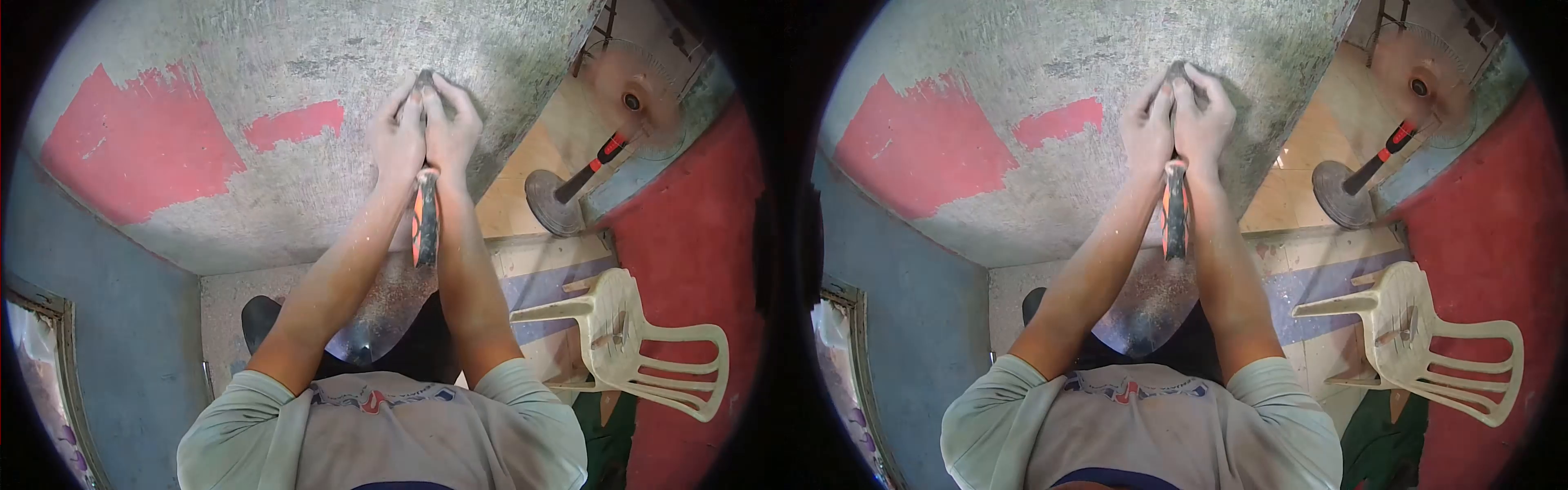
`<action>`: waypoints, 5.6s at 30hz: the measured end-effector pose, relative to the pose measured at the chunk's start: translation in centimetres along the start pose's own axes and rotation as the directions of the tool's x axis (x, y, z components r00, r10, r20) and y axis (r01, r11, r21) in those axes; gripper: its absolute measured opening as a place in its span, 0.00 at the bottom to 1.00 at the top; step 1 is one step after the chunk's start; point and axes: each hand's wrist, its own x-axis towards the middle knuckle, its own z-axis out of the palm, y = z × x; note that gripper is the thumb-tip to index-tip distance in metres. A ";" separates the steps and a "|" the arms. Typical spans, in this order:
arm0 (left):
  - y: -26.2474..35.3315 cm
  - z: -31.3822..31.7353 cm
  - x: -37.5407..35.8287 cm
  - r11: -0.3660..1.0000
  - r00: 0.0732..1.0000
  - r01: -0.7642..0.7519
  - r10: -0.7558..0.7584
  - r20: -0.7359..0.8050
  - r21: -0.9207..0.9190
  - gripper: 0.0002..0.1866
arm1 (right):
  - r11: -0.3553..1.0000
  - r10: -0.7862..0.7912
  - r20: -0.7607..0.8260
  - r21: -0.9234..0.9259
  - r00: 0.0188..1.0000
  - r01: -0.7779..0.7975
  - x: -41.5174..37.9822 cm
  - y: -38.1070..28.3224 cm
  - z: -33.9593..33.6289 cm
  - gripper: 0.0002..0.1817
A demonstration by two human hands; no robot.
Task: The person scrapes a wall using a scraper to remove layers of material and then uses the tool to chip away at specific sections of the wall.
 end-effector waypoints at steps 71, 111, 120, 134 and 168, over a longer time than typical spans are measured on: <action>4.2 0.7 4.0 0.995 0.998 -0.032 0.037 0.050 -0.094 0.18 | 0.992 -0.117 0.056 0.045 0.992 0.115 4.1 -3.3 2.8 0.15; 5.8 -0.3 4.1 0.999 0.999 -0.024 0.022 0.044 0.037 0.18 | 0.993 -0.043 -0.044 0.110 0.998 0.047 3.2 -3.4 3.8 0.15; 5.9 -1.1 4.2 0.974 0.987 -0.135 0.114 0.117 0.182 0.18 | 0.994 -0.078 -0.062 0.076 0.995 0.083 2.8 -2.3 3.8 0.15; 4.0 -0.3 3.7 0.978 0.985 -0.100 0.071 0.155 0.185 0.18 | 0.995 -0.089 -0.090 0.035 0.992 0.093 2.3 0.0 2.2 0.15; 7.0 -1.7 6.1 0.997 0.997 -0.031 0.035 0.067 -0.065 0.18 | 0.969 -0.247 -0.016 -0.033 0.969 0.246 3.1 -3.8 5.9 0.15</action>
